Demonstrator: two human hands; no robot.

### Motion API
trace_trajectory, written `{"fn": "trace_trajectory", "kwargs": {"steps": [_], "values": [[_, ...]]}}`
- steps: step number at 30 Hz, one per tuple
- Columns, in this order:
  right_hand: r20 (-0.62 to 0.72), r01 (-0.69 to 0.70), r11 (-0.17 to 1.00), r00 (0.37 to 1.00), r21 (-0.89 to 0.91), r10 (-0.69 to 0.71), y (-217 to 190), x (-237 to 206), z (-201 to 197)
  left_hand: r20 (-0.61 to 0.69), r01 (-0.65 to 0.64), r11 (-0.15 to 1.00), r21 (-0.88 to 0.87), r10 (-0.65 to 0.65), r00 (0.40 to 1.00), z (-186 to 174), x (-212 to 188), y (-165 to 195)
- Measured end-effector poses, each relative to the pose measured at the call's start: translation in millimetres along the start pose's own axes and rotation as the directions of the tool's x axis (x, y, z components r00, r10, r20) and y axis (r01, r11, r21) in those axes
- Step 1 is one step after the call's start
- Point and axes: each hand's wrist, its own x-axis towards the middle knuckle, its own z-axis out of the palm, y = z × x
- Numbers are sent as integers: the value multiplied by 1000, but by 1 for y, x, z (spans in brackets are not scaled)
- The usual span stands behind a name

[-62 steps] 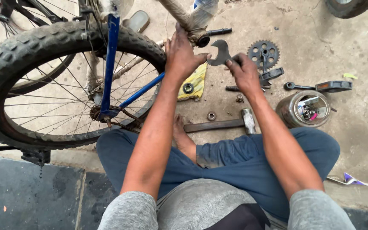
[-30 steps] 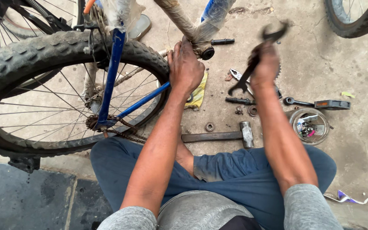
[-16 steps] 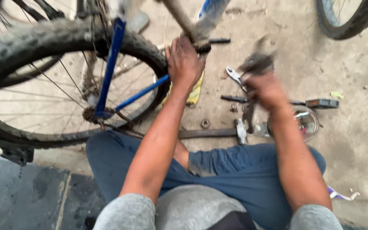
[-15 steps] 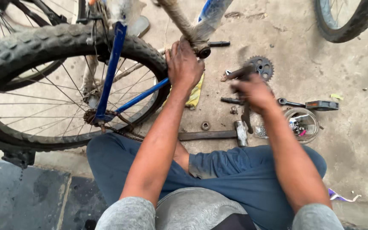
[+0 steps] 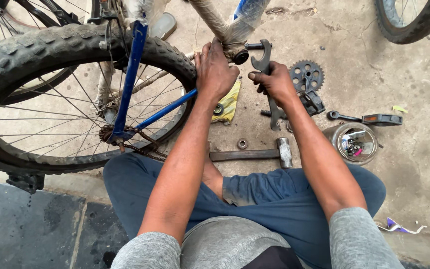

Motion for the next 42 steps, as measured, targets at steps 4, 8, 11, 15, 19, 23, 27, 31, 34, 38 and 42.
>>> {"fn": "trace_trajectory", "kwargs": {"steps": [4,8,11,15,19,23,27,31,34,38,42], "values": [[25,96,993,995,-65,-94,5,4,4,14,-3,1000,21,3,1000,-2,-1,1],[24,207,950,978,-232,-207,8,7,1,-42,5,997,79,-1,999,8,-2,2],[55,151,950,988,-272,-141,9,13,-5,-113,2,983,183,19,993,19,-1,1],[115,309,930,950,-199,-291,12,24,-8,-165,-9,970,243,51,985,27,0,-1],[133,296,939,952,-175,-275,15,33,-6,-183,-17,974,227,60,981,29,1,-2],[183,398,907,910,-138,-371,14,38,-6,-185,-23,972,234,67,980,27,1,-2],[67,136,964,990,-227,-123,12,36,-5,-175,-16,980,197,52,983,26,0,0],[80,145,961,988,-235,-130,4,32,-6,-170,-11,976,217,49,984,24,-1,2],[112,205,921,978,-332,-177,-11,32,-13,-193,-11,976,219,54,980,21,-4,4],[282,455,770,889,-447,-362,-40,27,-23,-210,-20,987,161,55,976,18,-6,7],[323,367,404,930,-838,-175,-83,16,-25,-190,-9,984,175,43,981,17,-5,7]]}}
